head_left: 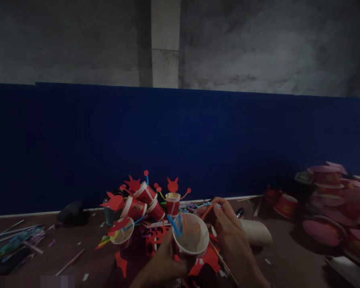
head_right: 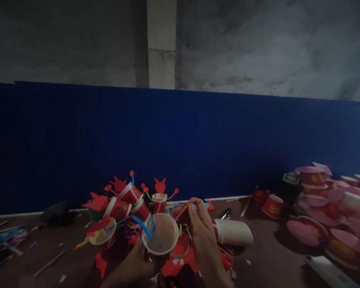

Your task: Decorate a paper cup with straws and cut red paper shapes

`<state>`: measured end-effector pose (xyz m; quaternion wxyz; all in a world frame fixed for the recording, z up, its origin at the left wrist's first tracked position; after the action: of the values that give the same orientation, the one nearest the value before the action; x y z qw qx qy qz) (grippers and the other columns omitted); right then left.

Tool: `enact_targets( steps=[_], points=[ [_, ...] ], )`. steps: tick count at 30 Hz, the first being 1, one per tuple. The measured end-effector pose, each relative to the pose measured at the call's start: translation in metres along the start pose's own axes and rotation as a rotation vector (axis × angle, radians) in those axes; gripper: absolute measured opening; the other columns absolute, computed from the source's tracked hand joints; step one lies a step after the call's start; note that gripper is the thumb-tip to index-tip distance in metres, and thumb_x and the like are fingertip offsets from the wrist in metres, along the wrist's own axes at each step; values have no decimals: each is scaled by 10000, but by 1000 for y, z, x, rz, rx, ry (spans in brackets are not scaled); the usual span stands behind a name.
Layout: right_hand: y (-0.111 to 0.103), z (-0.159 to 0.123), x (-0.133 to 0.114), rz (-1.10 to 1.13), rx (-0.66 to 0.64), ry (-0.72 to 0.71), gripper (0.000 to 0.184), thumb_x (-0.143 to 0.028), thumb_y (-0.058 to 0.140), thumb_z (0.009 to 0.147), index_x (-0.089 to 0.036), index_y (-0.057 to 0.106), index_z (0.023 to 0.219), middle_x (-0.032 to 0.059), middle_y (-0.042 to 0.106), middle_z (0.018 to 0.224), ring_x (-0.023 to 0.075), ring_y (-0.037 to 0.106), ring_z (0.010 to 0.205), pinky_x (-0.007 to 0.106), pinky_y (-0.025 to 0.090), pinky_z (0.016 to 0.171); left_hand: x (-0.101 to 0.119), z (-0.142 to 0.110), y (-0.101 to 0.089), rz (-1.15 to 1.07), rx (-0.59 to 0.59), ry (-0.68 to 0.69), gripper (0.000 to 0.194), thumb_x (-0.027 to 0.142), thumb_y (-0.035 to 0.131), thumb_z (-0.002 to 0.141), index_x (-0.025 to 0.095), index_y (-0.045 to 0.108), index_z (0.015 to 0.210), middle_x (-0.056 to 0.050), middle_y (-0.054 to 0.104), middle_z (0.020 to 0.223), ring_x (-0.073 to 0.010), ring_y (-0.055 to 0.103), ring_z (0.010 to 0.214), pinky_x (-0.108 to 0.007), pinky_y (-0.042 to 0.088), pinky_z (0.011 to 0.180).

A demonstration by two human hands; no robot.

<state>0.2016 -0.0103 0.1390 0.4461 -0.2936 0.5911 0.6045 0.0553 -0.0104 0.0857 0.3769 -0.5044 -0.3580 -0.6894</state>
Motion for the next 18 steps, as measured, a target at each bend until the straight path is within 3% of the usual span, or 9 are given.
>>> enact_targets(
  steps=[5, 8, 12, 15, 17, 18],
  points=[
    [-2, 3, -6, 39, -19, 18, 358, -454, 621, 754, -238, 500, 1012, 19, 699, 718, 190, 646, 627, 260, 468, 523, -8, -1, -3, 78, -11, -4, 544, 293, 680, 696, 191, 509, 1202, -110, 614, 1009, -264, 529, 1035, -363, 396, 911],
    [-2, 4, -8, -63, -114, 87, 439, -448, 657, 723, -186, 538, 1055, 71, 716, 804, 197, 660, 652, 306, 507, 600, -15, -1, -4, 55, 47, -5, 645, 346, 723, 651, 185, 481, 1228, -106, 616, 980, -263, 545, 984, -370, 402, 896],
    [-6, 6, -5, -262, -201, 110, 444, -421, 686, 697, -161, 580, 1042, 98, 711, 887, 216, 665, 766, 331, 522, 690, -14, -1, -5, -80, 6, -53, 796, 364, 779, 584, 188, 432, 1279, -119, 609, 1056, -281, 514, 1064, -367, 377, 925],
    [-13, 6, -8, -434, -4, -159, 620, -460, 610, 750, -193, 417, 1275, 134, 639, 1104, 251, 623, 940, 392, 514, 765, -7, 0, -6, -245, -108, -115, 886, 311, 811, 541, 196, 395, 1315, -131, 584, 1152, -300, 497, 1110, -386, 363, 935],
    [-15, 0, -14, -620, 110, -427, 589, -428, 591, 772, -223, 415, 1296, 131, 553, 1233, 265, 550, 1067, 431, 474, 856, -3, 1, -6, -325, -187, -134, 905, 237, 818, 523, 206, 391, 1320, -124, 573, 1181, -312, 481, 1140, -404, 338, 959],
    [-14, -4, -17, -713, 94, -521, 517, -397, 585, 783, -235, 470, 1261, 120, 528, 1261, 268, 518, 1106, 440, 451, 891, -1, 1, -6, -354, -225, -134, 899, 200, 814, 522, 211, 395, 1318, -120, 568, 1190, -317, 469, 1157, -413, 327, 970]
  ],
)
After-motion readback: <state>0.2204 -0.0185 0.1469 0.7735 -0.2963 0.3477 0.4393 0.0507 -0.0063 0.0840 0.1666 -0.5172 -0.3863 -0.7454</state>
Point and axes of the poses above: each hand's wrist, its own z-axis towards the middle knuckle, its own y-axis out of the palm, x = y × z, the point moved 1 cm from there along z, towards the middle knuckle
